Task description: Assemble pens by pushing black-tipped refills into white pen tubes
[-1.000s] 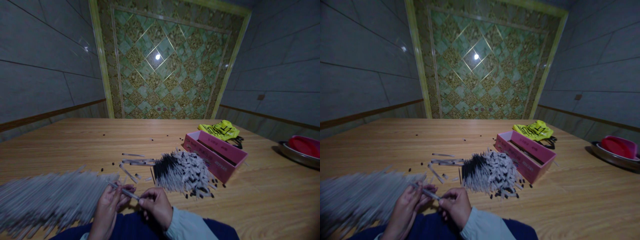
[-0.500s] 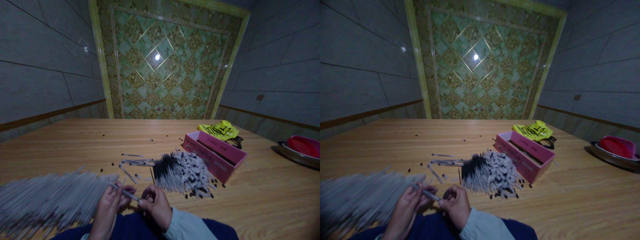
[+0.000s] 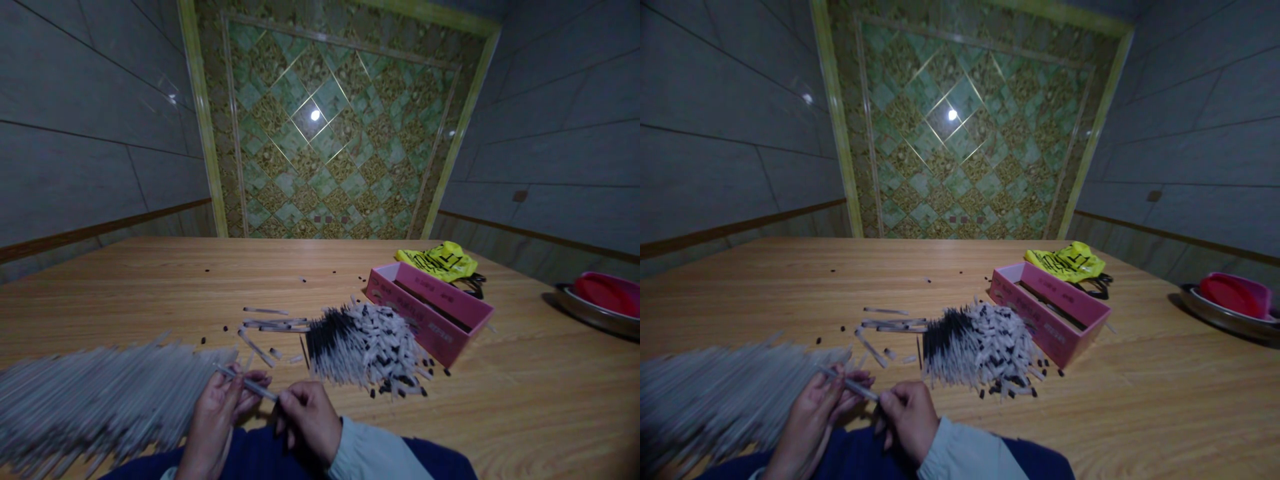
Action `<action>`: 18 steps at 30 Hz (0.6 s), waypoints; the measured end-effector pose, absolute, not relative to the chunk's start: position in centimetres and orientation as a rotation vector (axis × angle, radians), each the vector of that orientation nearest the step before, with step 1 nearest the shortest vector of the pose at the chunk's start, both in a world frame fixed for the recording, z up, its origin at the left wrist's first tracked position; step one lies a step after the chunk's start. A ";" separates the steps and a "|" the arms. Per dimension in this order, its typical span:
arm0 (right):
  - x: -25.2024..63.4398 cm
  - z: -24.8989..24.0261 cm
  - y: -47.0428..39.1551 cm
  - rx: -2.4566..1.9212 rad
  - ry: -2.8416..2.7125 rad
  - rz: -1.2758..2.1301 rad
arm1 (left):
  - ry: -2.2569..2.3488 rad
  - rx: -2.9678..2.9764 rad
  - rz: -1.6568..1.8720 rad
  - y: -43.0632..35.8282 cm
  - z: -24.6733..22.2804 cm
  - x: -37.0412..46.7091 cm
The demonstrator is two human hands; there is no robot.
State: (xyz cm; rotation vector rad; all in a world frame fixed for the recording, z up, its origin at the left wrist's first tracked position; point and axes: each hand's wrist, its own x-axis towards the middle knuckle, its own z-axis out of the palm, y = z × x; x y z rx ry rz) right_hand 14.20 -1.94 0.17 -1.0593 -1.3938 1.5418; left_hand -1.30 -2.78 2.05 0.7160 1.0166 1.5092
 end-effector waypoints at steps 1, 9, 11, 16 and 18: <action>14.2 0.2 -2.0 -1.068 -1.407 1.541 | 1.016 0.714 1.508 -2.8 2.1 -1.3; 14.1 0.2 -2.1 -1.075 -1.367 1.435 | 1.042 0.716 1.515 -2.6 1.6 -1.4; 14.1 0.0 -2.1 -1.059 -1.425 1.480 | 1.037 0.713 1.519 -2.5 1.5 -1.4; 14.3 0.1 -2.0 -1.100 -1.354 1.313 | 1.042 0.720 1.519 -2.5 1.4 -1.4; 14.3 0.1 -2.0 -1.061 -1.342 1.340 | 1.053 0.718 1.518 -2.6 1.5 -1.4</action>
